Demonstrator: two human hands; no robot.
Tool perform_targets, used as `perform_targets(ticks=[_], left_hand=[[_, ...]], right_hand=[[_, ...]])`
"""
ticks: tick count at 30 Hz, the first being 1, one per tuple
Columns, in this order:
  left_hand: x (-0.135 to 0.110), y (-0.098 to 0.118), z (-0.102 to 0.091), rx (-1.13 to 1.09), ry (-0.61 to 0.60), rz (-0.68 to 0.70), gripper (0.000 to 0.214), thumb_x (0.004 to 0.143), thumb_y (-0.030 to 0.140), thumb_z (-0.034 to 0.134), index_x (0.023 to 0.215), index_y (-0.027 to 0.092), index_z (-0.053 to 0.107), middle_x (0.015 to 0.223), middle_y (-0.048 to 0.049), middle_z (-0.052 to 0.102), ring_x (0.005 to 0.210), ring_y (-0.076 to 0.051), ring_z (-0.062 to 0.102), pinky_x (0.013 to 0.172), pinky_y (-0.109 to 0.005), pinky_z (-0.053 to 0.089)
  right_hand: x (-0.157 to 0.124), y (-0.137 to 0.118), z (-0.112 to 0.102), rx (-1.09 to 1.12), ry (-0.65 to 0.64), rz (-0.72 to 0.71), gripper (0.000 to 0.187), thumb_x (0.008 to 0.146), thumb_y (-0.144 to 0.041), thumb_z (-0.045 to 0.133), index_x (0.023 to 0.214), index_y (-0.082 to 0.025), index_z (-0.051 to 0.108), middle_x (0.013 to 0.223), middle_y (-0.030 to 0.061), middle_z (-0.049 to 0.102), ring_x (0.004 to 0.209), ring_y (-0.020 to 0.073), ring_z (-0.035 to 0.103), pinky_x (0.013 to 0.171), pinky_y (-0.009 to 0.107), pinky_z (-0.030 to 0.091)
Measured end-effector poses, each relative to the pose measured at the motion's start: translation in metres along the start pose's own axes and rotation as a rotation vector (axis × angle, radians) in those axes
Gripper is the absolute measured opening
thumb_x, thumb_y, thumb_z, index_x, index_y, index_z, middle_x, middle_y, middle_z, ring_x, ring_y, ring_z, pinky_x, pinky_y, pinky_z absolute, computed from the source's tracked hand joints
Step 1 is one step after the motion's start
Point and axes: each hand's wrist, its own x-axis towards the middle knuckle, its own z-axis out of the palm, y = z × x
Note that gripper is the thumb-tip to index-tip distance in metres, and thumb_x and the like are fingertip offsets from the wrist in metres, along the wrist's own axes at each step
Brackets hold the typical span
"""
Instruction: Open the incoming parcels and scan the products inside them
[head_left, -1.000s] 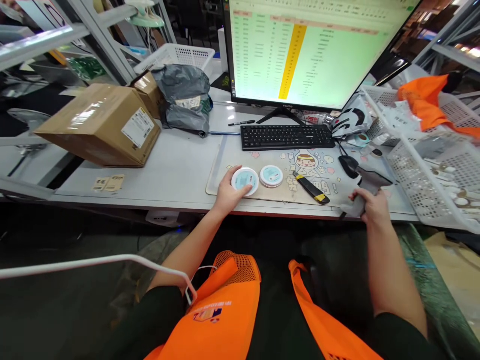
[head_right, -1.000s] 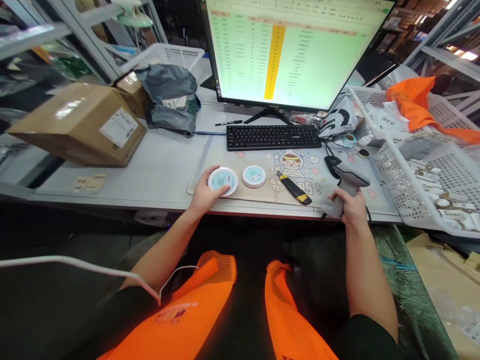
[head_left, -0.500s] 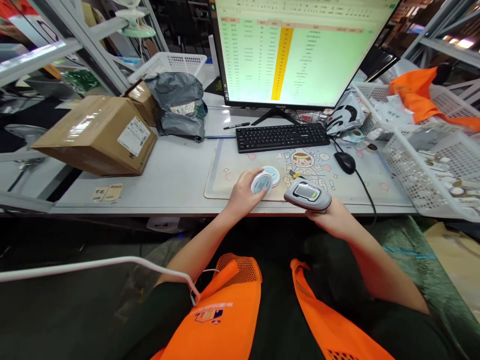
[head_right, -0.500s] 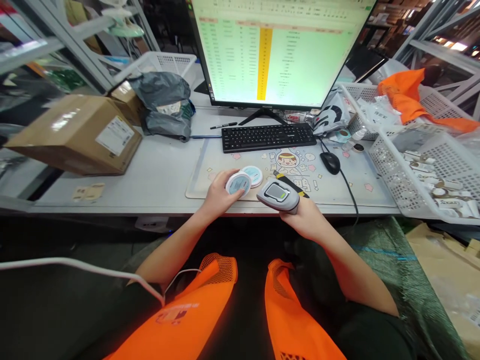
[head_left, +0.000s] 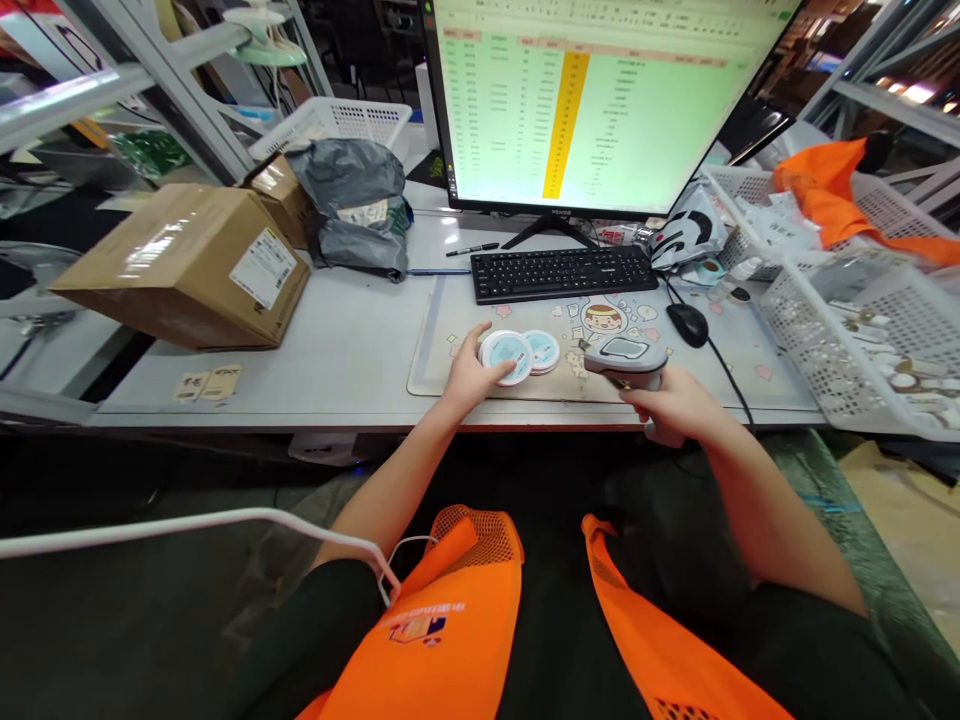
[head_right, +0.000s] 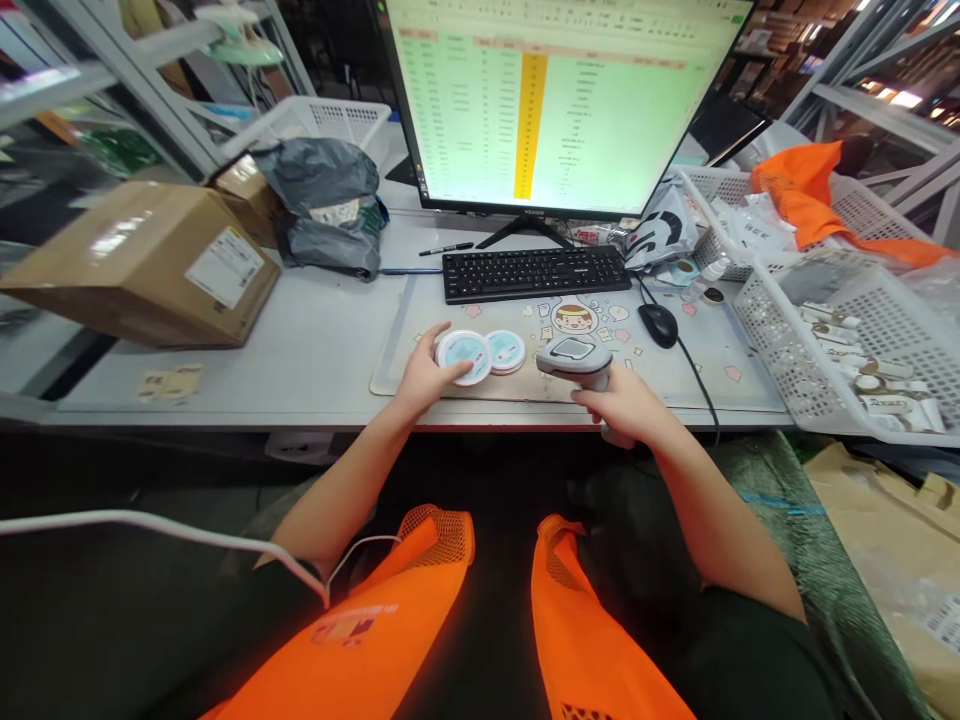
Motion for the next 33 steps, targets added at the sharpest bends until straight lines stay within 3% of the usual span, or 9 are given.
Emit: perform_targets(ticks=[3,7,14,19,26,33], left_hand=[[0.013,0.001,0.011,-0.039,-0.003,-0.039,0.078,0.070,0.028,0.088,0.143,0.016,0.063,0.134,-0.0155,0.071,0.124,-0.033,0.068,0.113,-0.049,0.053],[0.023,0.001,0.023,0.006,-0.052,-0.082,0.067,0.073,0.027,0.087,0.136,0.015,0.067,0.135,-0.0161,0.072,0.127,-0.035,0.068,0.116,-0.050,0.051],[0.030,-0.004,0.024,0.040,-0.120,-0.094,0.059,0.077,0.026,0.081,0.134,0.015,0.068,0.135,-0.0147,0.073,0.126,-0.033,0.069,0.114,-0.046,0.052],[0.032,0.000,0.026,0.046,-0.138,-0.095,0.056,0.079,0.023,0.078,0.133,0.012,0.069,0.134,-0.0152,0.074,0.125,-0.031,0.069,0.114,-0.043,0.052],[0.033,-0.001,0.027,0.046,-0.166,-0.106,0.051,0.083,0.023,0.075,0.133,0.011,0.067,0.134,-0.0136,0.074,0.123,-0.028,0.070,0.111,-0.038,0.053],[0.034,0.000,0.028,0.076,-0.175,-0.109,0.049,0.085,0.022,0.074,0.132,0.011,0.067,0.132,-0.0135,0.075,0.121,-0.027,0.071,0.109,-0.037,0.054]], right_hand=[[0.014,-0.019,-0.003,-0.064,-0.088,0.060,0.013,0.075,-0.031,0.076,0.079,-0.020,0.071,0.055,0.0026,0.064,0.053,0.0215,0.061,0.055,0.034,0.050],[0.028,-0.031,-0.005,0.027,-0.123,0.035,0.019,0.070,-0.029,0.082,0.082,-0.021,0.069,0.052,0.0005,0.060,0.048,0.0196,0.057,0.051,0.033,0.048],[0.038,-0.041,-0.002,-0.114,-0.186,0.039,0.010,0.077,-0.027,0.075,0.076,-0.021,0.067,0.054,0.0036,0.064,0.050,0.0209,0.060,0.054,0.034,0.051],[0.043,-0.050,-0.001,-0.162,-0.197,0.051,0.014,0.079,-0.029,0.077,0.076,-0.020,0.066,0.055,0.0029,0.065,0.051,0.0211,0.063,0.052,0.030,0.048],[0.046,-0.052,-0.002,-0.275,-0.223,0.056,0.011,0.086,-0.029,0.071,0.088,-0.018,0.069,0.061,0.0021,0.069,0.055,0.0191,0.066,0.053,0.027,0.050],[0.042,-0.044,-0.007,-0.235,-0.207,0.010,0.019,0.082,-0.028,0.077,0.097,-0.016,0.075,0.063,0.0025,0.069,0.055,0.0196,0.065,0.053,0.027,0.050]])
